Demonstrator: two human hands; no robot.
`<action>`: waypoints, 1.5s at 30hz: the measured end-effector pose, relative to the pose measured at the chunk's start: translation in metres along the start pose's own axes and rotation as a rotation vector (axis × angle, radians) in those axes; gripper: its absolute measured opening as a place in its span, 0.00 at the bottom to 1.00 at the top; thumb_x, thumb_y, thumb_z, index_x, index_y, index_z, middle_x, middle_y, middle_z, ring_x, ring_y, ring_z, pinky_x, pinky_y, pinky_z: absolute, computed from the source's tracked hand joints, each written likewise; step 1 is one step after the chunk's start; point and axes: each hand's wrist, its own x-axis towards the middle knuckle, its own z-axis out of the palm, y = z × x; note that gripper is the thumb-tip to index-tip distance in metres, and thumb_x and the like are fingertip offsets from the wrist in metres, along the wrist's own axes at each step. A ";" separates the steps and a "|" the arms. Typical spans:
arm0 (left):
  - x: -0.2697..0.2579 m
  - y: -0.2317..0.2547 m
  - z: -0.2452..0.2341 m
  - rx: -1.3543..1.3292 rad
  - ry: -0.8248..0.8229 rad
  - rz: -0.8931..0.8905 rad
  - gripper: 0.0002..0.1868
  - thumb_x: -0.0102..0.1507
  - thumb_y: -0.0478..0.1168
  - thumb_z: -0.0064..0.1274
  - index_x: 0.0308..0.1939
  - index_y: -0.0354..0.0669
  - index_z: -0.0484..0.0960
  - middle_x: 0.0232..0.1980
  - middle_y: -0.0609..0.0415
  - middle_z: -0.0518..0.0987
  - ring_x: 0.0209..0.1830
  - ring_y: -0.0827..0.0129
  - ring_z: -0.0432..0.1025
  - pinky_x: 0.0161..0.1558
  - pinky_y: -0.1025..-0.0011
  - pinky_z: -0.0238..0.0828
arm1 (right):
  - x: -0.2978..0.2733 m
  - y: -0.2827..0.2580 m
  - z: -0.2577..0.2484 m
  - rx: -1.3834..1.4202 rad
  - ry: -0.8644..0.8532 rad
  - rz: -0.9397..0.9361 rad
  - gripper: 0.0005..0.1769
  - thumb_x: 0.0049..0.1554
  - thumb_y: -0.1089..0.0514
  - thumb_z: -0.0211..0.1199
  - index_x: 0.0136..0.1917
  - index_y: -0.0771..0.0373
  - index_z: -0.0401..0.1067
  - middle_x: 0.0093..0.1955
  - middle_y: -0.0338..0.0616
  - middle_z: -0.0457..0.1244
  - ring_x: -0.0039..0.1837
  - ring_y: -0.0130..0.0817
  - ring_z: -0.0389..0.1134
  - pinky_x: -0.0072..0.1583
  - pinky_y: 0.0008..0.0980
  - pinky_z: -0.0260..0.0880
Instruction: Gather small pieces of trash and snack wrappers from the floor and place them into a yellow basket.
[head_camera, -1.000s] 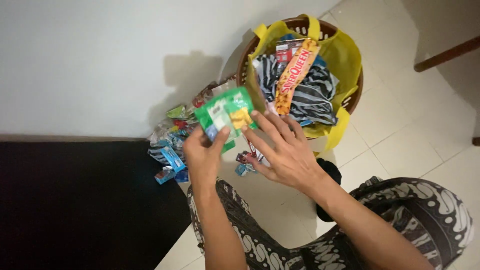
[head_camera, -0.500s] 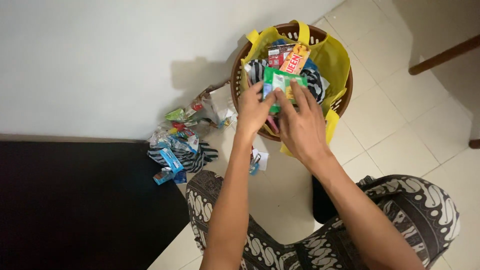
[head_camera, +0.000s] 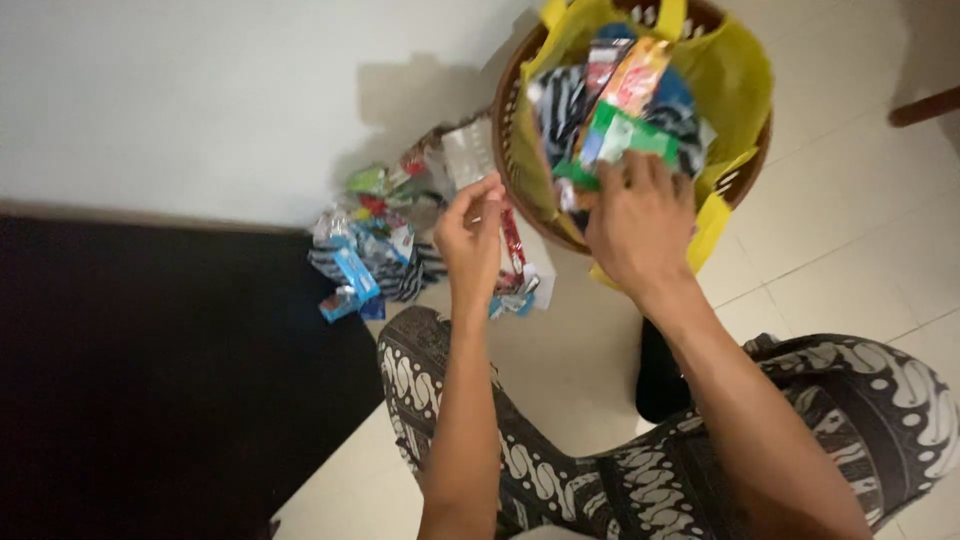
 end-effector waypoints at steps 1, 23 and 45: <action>0.000 -0.024 -0.003 0.007 0.011 -0.011 0.13 0.70 0.36 0.54 0.56 0.36 0.84 0.53 0.50 0.85 0.49 0.71 0.79 0.52 0.72 0.77 | -0.001 -0.007 -0.007 0.009 -0.013 -0.008 0.20 0.56 0.54 0.64 0.61 0.60 0.75 0.64 0.53 0.64 0.67 0.54 0.63 0.65 0.61 0.60; -0.088 -0.292 -0.024 1.050 -0.112 -0.584 0.16 0.62 0.48 0.57 0.50 0.45 0.78 0.51 0.43 0.78 0.53 0.45 0.74 0.50 0.49 0.74 | -0.056 -0.091 0.031 0.164 -0.190 -0.465 0.20 0.47 0.63 0.64 0.55 0.64 0.76 0.61 0.52 0.65 0.63 0.50 0.66 0.62 0.47 0.66; -0.070 -0.239 -0.047 0.829 -0.164 -0.635 0.10 0.53 0.39 0.65 0.39 0.46 0.87 0.42 0.49 0.86 0.43 0.53 0.81 0.46 0.59 0.78 | -0.060 -0.066 0.058 -0.036 -0.546 -0.264 0.11 0.52 0.60 0.62 0.49 0.59 0.73 0.49 0.47 0.67 0.53 0.47 0.72 0.53 0.46 0.72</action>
